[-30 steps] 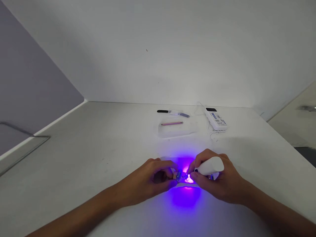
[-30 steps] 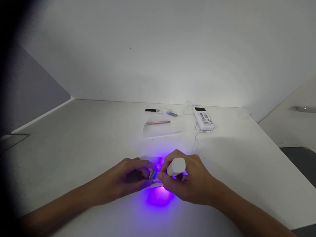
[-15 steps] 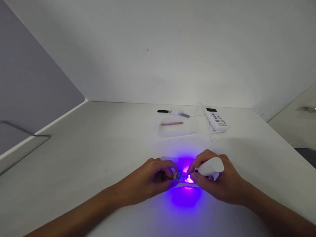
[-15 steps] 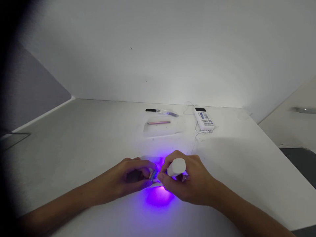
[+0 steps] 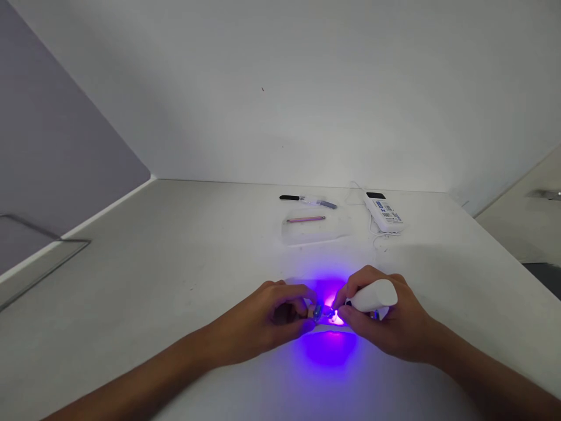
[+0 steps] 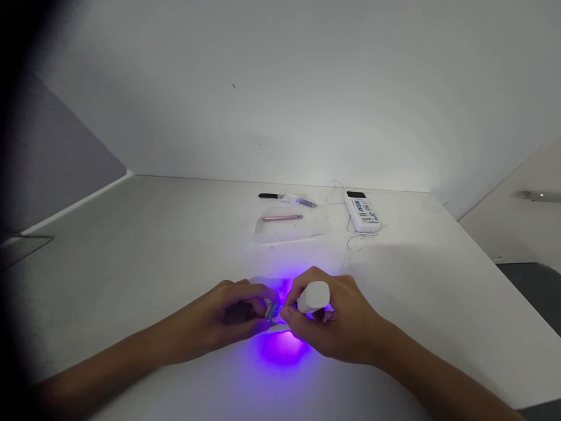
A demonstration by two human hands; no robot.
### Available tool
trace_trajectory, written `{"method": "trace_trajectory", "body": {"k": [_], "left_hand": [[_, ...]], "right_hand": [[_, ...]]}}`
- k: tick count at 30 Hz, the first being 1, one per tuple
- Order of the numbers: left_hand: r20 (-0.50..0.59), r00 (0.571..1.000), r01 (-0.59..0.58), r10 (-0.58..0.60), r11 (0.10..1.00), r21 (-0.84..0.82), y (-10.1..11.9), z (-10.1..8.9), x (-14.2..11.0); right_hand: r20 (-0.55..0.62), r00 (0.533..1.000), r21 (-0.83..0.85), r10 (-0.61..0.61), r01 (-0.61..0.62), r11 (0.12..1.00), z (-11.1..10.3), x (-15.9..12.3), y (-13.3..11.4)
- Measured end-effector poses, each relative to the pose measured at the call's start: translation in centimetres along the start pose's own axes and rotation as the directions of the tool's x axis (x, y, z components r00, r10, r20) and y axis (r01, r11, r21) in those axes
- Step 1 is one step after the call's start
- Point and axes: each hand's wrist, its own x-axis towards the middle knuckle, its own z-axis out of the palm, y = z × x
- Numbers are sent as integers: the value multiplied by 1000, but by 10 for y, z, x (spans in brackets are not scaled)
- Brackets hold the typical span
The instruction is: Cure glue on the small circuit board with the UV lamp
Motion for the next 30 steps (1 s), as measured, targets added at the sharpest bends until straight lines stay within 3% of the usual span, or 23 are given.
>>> {"method": "trace_trajectory", "body": {"k": [30], "left_hand": [[-6, 1000, -6, 6, 1000, 0, 2, 0, 0]], "right_hand": [[0, 999, -57, -38, 38, 998, -1, 1, -2]]}}
